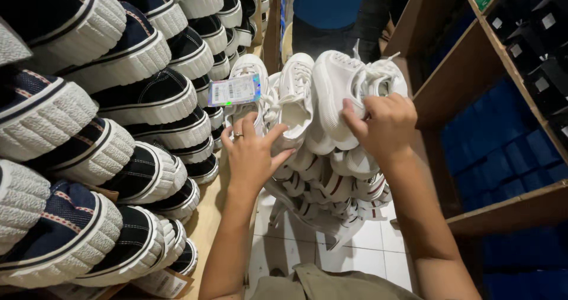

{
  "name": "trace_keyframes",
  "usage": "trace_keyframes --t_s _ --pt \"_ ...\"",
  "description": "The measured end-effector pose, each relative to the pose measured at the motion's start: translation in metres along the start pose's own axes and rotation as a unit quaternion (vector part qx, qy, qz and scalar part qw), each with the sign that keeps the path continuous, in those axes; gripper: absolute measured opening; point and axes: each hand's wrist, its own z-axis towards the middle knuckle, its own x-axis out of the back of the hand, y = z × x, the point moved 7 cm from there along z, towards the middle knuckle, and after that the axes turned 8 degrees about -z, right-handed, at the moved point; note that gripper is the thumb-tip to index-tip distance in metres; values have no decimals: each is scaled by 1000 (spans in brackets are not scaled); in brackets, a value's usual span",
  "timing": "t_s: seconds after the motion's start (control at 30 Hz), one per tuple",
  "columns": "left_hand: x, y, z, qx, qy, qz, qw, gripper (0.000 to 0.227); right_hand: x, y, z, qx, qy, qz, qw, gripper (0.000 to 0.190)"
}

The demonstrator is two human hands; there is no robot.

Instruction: The person removes white sneakers from a wooden shelf and places them onto a white plastic rack, then moves the rack and reorganizes more shoes on the shelf by hand.

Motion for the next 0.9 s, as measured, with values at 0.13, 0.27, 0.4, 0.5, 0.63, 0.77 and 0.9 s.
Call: trace_keyframes --t_s 0.13,0.27,0.4,0.5,0.63,0.77,0.9 --pt "1 1 0 4 -6 -3 1000 57 7 -16 5 -5 -24 -5 1000 50" --pt "2 2 0 12 -11 -3 1000 59 5 -17 1 -16 -56 23 998 41" --pt "10 9 0 25 -10 -11 1000 56 6 -7 -3 -54 -100 85 990 33" --pt "9 17 -2 38 -26 4 999 59 9 -4 -3 -49 -129 107 985 28" --pt "1 21 -2 47 -57 -2 997 67 18 7 -4 -104 -124 201 966 37" --pt "-3 24 0 49 -79 13 996 72 24 13 -2 -124 -147 265 945 38" --pt "-6 28 0 41 -76 20 996 74 23 18 -1 -115 -183 287 933 28"
